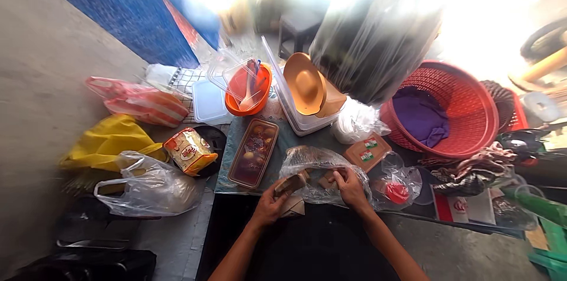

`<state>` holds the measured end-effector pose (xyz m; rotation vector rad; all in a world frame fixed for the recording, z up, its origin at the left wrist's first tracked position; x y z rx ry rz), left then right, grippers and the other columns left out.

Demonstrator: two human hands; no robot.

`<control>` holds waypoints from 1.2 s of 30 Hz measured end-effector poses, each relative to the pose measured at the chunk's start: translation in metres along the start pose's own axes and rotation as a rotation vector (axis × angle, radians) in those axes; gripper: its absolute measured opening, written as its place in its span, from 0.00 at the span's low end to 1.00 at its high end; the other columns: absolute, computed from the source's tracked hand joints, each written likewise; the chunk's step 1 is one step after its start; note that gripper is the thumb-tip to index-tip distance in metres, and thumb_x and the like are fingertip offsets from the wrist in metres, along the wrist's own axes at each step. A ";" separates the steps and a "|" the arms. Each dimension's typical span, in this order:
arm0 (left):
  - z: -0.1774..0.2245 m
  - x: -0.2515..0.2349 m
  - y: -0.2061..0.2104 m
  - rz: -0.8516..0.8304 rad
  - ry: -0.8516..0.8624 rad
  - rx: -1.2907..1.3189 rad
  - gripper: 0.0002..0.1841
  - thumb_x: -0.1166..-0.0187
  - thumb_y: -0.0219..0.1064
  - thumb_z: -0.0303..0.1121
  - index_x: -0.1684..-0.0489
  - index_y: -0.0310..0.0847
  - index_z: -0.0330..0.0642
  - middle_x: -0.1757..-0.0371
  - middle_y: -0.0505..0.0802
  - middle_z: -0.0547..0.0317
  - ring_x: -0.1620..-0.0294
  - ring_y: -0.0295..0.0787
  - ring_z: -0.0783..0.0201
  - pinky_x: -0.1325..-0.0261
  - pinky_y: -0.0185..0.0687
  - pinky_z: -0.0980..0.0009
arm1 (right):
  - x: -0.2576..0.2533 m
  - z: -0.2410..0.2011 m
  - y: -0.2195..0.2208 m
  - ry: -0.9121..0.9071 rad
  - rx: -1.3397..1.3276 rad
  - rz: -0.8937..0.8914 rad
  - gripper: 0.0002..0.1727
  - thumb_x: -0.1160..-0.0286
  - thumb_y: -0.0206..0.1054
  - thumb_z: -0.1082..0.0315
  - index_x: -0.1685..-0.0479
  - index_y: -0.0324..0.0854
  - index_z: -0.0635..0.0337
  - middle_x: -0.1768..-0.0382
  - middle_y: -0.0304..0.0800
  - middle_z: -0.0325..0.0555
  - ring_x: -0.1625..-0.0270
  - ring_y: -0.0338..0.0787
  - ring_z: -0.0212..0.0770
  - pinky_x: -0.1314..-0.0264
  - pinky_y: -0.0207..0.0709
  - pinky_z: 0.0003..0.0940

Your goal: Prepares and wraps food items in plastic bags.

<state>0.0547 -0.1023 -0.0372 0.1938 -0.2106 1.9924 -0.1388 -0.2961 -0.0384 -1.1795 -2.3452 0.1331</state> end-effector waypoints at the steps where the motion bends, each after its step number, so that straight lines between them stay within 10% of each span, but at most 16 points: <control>1: 0.000 0.003 -0.004 0.052 -0.020 0.067 0.23 0.18 0.67 0.29 0.25 0.75 0.33 0.37 0.93 0.54 0.37 0.91 0.66 0.28 0.86 0.66 | 0.001 -0.002 0.008 -0.063 -0.046 -0.073 0.14 0.13 0.58 0.66 0.39 0.85 0.59 0.50 0.96 0.40 0.57 0.95 0.34 0.49 0.90 0.34; 6: -0.003 0.005 -0.007 0.130 -0.079 0.428 0.21 0.19 0.70 0.39 0.38 0.78 0.29 0.57 0.97 0.43 0.59 0.98 0.50 0.48 0.95 0.54 | 0.001 -0.022 0.042 -0.352 0.627 -0.129 0.17 0.17 0.58 0.65 0.35 0.88 0.51 0.42 0.95 0.42 0.48 0.95 0.42 0.43 0.87 0.46; 10: 0.003 0.007 0.000 0.004 0.000 0.697 0.35 0.38 0.85 0.50 0.37 0.81 0.37 0.51 0.96 0.39 0.54 0.97 0.45 0.47 0.94 0.50 | -0.021 0.005 0.078 -0.318 0.957 -0.318 0.19 0.19 0.62 0.65 0.33 0.84 0.59 0.34 0.89 0.56 0.32 0.88 0.57 0.30 0.80 0.58; 14: 0.011 0.007 0.001 -0.024 0.074 0.730 0.35 0.32 0.76 0.62 0.33 0.81 0.46 0.44 0.94 0.44 0.49 0.96 0.49 0.49 0.95 0.55 | -0.033 0.013 0.103 -0.147 1.030 -0.339 0.30 0.14 0.55 0.43 0.34 0.83 0.60 0.41 0.91 0.61 0.38 0.91 0.61 0.39 0.82 0.63; 17: 0.004 0.006 -0.003 0.076 0.016 0.588 0.25 0.16 0.66 0.52 0.41 0.84 0.35 0.40 0.93 0.40 0.41 0.93 0.50 0.35 0.88 0.54 | -0.040 0.015 0.114 -0.076 1.051 -0.277 0.41 0.25 0.60 0.31 0.41 0.85 0.66 0.38 0.89 0.62 0.33 0.88 0.61 0.33 0.77 0.63; 23: -0.019 0.016 -0.010 0.437 -0.191 0.201 0.15 0.14 0.67 0.37 0.40 0.83 0.35 0.52 0.96 0.50 0.52 0.96 0.60 0.44 0.93 0.62 | -0.038 0.020 0.105 0.004 0.908 -0.253 0.34 0.41 0.74 0.45 0.39 0.83 0.62 0.42 0.91 0.57 0.36 0.89 0.56 0.32 0.76 0.61; 31: -0.002 0.001 0.008 0.161 -0.140 -0.066 0.20 0.17 0.66 0.52 0.64 0.89 0.43 0.68 0.93 0.67 0.64 0.89 0.75 0.54 0.86 0.71 | 0.025 -0.031 0.020 -0.159 0.656 -0.193 0.36 0.37 0.79 0.42 0.33 0.77 0.52 0.57 0.92 0.47 0.56 0.92 0.49 0.50 0.85 0.52; 36: 0.013 -0.030 0.062 -0.277 -0.126 -0.038 0.32 0.19 0.69 0.46 0.15 0.68 0.50 0.61 0.95 0.58 0.65 0.92 0.66 0.52 0.90 0.60 | 0.038 -0.045 0.008 -0.528 0.431 -0.152 0.26 0.35 0.82 0.56 0.38 0.82 0.53 0.49 0.90 0.45 0.51 0.88 0.40 0.46 0.85 0.38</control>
Point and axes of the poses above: each hand's wrist, its own x-axis away from the middle knuckle, its own y-axis out of the palm, z = x × y, the point moved 8 cm from there along -x, towards the middle knuckle
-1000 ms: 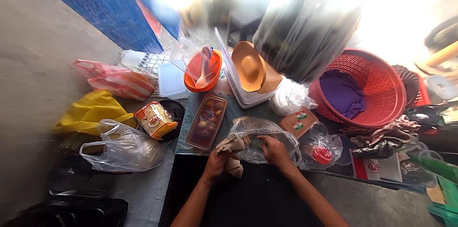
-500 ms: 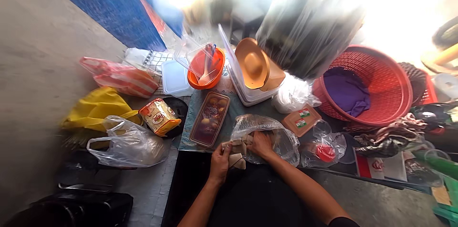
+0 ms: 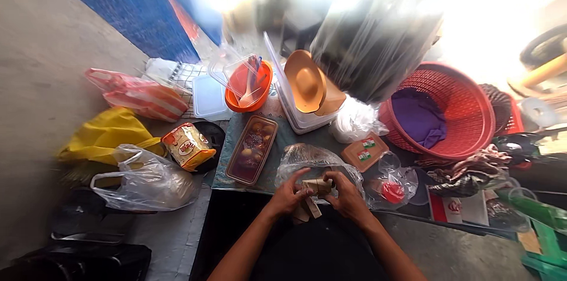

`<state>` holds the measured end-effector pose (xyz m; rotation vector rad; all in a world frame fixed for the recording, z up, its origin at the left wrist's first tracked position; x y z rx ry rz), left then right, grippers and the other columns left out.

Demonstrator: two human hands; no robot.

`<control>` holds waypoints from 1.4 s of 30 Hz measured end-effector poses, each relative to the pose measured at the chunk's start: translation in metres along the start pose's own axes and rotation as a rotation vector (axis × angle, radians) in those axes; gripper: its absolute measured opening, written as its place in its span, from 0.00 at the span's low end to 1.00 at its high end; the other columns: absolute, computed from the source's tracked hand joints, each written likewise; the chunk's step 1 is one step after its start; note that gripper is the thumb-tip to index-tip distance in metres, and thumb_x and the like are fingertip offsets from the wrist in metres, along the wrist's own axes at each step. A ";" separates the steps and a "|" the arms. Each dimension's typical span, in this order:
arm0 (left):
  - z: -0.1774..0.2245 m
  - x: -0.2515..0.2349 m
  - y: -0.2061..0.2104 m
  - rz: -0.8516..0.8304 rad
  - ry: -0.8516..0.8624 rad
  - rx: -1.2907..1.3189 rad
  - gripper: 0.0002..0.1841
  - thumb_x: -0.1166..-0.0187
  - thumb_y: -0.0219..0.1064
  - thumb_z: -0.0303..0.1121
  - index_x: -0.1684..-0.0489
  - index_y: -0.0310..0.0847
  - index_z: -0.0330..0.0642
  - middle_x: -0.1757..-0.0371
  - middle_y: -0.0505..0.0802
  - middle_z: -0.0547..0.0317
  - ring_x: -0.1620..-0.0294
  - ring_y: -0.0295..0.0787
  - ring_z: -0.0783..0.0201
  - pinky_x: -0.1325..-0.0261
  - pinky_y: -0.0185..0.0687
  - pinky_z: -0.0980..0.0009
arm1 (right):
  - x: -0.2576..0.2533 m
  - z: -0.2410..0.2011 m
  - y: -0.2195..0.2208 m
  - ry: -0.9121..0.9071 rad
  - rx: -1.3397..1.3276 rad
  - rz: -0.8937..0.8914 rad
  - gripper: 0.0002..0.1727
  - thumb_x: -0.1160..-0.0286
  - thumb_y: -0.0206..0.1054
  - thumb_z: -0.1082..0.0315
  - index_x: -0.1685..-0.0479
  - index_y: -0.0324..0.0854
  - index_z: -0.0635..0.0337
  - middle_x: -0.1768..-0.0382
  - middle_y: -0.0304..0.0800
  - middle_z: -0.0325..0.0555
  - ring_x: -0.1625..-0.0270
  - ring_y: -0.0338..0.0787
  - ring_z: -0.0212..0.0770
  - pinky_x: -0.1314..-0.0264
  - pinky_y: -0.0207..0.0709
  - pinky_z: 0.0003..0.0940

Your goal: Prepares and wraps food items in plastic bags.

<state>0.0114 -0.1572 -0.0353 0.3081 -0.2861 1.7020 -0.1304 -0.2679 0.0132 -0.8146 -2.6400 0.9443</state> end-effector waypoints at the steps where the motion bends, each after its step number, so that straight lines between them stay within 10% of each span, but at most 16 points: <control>1: 0.002 -0.007 0.007 -0.062 -0.002 0.011 0.32 0.19 0.71 0.44 0.14 0.68 0.53 0.50 0.96 0.57 0.54 0.95 0.64 0.42 0.91 0.58 | -0.003 -0.001 -0.001 -0.032 0.005 0.020 0.25 0.35 0.82 0.57 0.39 0.82 0.52 0.49 0.90 0.43 0.50 0.88 0.39 0.44 0.84 0.36; 5: -0.001 -0.019 0.006 0.080 -0.032 0.011 0.22 0.17 0.68 0.44 0.25 0.80 0.52 0.41 0.95 0.61 0.41 0.93 0.66 0.31 0.88 0.60 | -0.007 -0.008 -0.016 -0.028 0.149 0.184 0.21 0.32 0.72 0.70 0.37 0.85 0.54 0.35 0.87 0.47 0.33 0.87 0.44 0.30 0.83 0.41; 10: -0.004 -0.016 0.006 0.328 -0.041 -0.101 0.24 0.16 0.66 0.46 0.21 0.78 0.56 0.38 0.94 0.62 0.39 0.92 0.69 0.30 0.87 0.60 | -0.004 -0.013 -0.007 0.015 0.138 0.338 0.11 0.20 0.69 0.58 0.53 0.92 0.54 0.57 0.92 0.42 0.57 0.90 0.35 0.50 0.87 0.31; 19: -0.002 -0.001 0.009 0.400 -0.023 -0.331 0.24 0.13 0.60 0.42 0.18 0.75 0.55 0.39 0.95 0.58 0.41 0.93 0.65 0.32 0.86 0.57 | -0.020 0.000 0.026 0.126 0.094 0.292 0.11 0.26 0.68 0.60 0.64 0.87 0.58 0.66 0.87 0.44 0.64 0.88 0.39 0.59 0.85 0.36; 27: -0.031 0.013 -0.026 0.389 0.000 0.226 0.21 0.13 0.56 0.29 0.24 0.79 0.40 0.39 0.94 0.51 0.42 0.93 0.60 0.34 0.89 0.60 | -0.008 0.066 0.012 0.662 -0.881 0.422 0.18 0.06 0.49 0.67 0.64 0.81 0.63 0.72 0.90 0.39 0.68 0.88 0.31 0.55 0.85 0.28; 33: -0.017 0.001 -0.025 0.283 0.041 -0.040 0.21 0.16 0.67 0.48 0.28 0.85 0.52 0.36 0.94 0.63 0.36 0.91 0.70 0.27 0.85 0.62 | -0.006 0.063 -0.006 0.560 -0.300 0.111 0.14 0.10 0.56 0.64 0.42 0.86 0.58 0.53 0.95 0.39 0.55 0.93 0.30 0.44 0.87 0.31; 42: -0.016 -0.088 0.006 0.232 0.132 -0.527 0.25 0.15 0.62 0.56 0.30 0.85 0.51 0.30 0.88 0.51 0.30 0.86 0.57 0.24 0.79 0.55 | -0.012 0.067 0.049 0.374 0.684 -0.023 0.11 0.23 0.61 0.75 0.56 0.90 0.69 0.51 0.92 0.63 0.49 0.95 0.59 0.50 0.89 0.54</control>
Point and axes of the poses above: each hand's wrist, its own x-axis away from the middle knuckle, its own y-axis out of the palm, z = x × y, the point moved 8 cm from there along -x, towards the middle knuckle
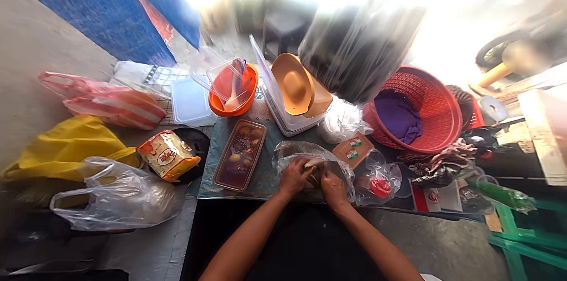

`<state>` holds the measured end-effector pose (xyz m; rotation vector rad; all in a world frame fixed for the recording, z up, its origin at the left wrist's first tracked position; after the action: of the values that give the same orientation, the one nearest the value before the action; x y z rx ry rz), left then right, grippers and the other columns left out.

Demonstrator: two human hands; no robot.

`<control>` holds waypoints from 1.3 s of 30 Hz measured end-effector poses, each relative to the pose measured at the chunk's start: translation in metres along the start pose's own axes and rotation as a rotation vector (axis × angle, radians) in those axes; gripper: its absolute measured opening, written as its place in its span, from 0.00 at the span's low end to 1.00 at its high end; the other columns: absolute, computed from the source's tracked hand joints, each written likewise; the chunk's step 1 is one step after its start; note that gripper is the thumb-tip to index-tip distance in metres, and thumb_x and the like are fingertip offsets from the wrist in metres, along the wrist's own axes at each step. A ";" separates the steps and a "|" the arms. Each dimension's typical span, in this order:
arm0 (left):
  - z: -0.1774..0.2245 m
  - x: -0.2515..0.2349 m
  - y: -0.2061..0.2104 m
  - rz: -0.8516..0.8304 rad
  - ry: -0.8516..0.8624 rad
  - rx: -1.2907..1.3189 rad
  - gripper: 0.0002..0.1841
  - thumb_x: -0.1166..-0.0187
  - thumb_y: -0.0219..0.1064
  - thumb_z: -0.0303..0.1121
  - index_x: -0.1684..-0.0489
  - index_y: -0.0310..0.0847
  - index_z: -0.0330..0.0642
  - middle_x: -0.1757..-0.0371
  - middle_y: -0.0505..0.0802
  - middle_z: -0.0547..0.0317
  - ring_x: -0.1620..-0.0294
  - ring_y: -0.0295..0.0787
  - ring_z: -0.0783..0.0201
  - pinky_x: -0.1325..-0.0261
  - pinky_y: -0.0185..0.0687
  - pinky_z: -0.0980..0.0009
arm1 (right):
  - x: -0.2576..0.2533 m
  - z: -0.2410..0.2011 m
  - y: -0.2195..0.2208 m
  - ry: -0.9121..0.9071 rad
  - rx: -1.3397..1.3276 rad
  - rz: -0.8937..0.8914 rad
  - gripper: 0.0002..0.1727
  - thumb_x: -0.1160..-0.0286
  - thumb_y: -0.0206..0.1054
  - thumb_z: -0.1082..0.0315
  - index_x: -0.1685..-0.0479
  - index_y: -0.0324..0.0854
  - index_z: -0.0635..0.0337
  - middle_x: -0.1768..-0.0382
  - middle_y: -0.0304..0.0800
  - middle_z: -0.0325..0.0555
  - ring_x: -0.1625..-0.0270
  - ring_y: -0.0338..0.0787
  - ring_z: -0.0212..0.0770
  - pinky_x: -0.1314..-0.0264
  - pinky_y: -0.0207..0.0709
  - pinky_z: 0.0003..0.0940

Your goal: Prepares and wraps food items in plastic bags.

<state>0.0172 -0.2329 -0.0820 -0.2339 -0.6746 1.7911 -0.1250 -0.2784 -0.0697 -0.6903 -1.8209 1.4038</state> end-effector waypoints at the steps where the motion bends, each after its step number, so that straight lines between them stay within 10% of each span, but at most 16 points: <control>1: -0.009 0.001 0.005 0.004 0.038 -0.065 0.25 0.15 0.61 0.57 0.33 0.86 0.50 0.31 0.88 0.47 0.31 0.86 0.53 0.25 0.80 0.53 | 0.003 0.000 0.003 -0.005 0.021 -0.001 0.11 0.23 0.61 0.75 0.55 0.89 0.71 0.51 0.92 0.63 0.47 0.95 0.59 0.47 0.88 0.53; 4: -0.036 0.015 0.013 0.104 0.175 -0.191 0.23 0.16 0.64 0.56 0.38 0.90 0.48 0.37 0.90 0.39 0.31 0.86 0.44 0.23 0.78 0.50 | 0.010 0.005 0.028 0.006 -0.019 -0.228 0.17 0.17 0.55 0.74 0.37 0.83 0.72 0.37 0.88 0.67 0.32 0.88 0.62 0.28 0.78 0.57; 11: -0.020 0.037 -0.002 0.307 0.248 -0.428 0.16 0.19 0.62 0.38 0.57 0.93 0.36 0.62 0.96 0.42 0.55 0.96 0.42 0.45 0.88 0.44 | 0.000 0.027 0.037 0.042 -0.233 -0.291 0.24 0.16 0.59 0.55 0.29 0.83 0.58 0.32 0.89 0.55 0.26 0.86 0.52 0.22 0.74 0.54; 16: 0.013 0.051 0.008 0.177 0.462 -0.443 0.20 0.15 0.61 0.53 0.39 0.90 0.54 0.49 0.96 0.52 0.48 0.95 0.51 0.46 0.90 0.49 | 0.001 0.025 -0.001 0.241 -0.787 -0.415 0.20 0.16 0.63 0.51 0.44 0.86 0.59 0.55 0.90 0.46 0.52 0.87 0.37 0.41 0.78 0.45; 20: 0.025 0.046 0.016 0.069 0.324 -0.472 0.31 0.18 0.60 0.62 0.32 0.85 0.46 0.38 0.93 0.48 0.37 0.91 0.47 0.36 0.86 0.47 | -0.008 0.023 -0.001 0.216 -1.333 -0.316 0.07 0.23 0.68 0.64 0.60 0.87 0.57 0.75 0.82 0.31 0.74 0.76 0.27 0.66 0.72 0.28; 25: 0.018 0.035 0.003 0.002 0.343 -0.285 0.23 0.16 0.64 0.53 0.28 0.85 0.54 0.45 0.93 0.43 0.44 0.93 0.46 0.36 0.87 0.50 | -0.006 0.022 -0.007 0.268 -1.863 -0.206 0.14 0.19 0.55 0.70 0.73 0.81 0.57 0.76 0.82 0.36 0.74 0.78 0.28 0.68 0.74 0.24; 36: 0.030 0.045 -0.026 0.089 0.324 0.020 0.15 0.18 0.63 0.29 0.38 0.90 0.53 0.41 0.93 0.51 0.38 0.91 0.58 0.31 0.86 0.61 | 0.013 0.015 -0.022 0.385 -1.448 -0.083 0.17 0.09 0.55 0.64 0.70 0.80 0.58 0.81 0.74 0.33 0.80 0.70 0.29 0.76 0.67 0.26; 39: 0.022 0.056 -0.037 0.057 0.261 0.430 0.15 0.20 0.63 0.20 0.38 0.84 0.33 0.39 0.91 0.49 0.41 0.92 0.63 0.35 0.90 0.65 | 0.012 0.034 -0.026 0.483 -0.802 -0.085 0.23 0.08 0.54 0.53 0.47 0.88 0.64 0.56 0.91 0.57 0.48 0.89 0.50 0.40 0.79 0.54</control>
<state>0.0185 -0.1814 -0.0337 -0.1910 -0.0923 1.8704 -0.1596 -0.2957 -0.0465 -1.2030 -1.9365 0.3423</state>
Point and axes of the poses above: each hand's wrist, its own x-axis away from the middle knuckle, its own y-axis out of the palm, z = x × y, the point moved 8 cm from there along -x, towards the middle knuckle
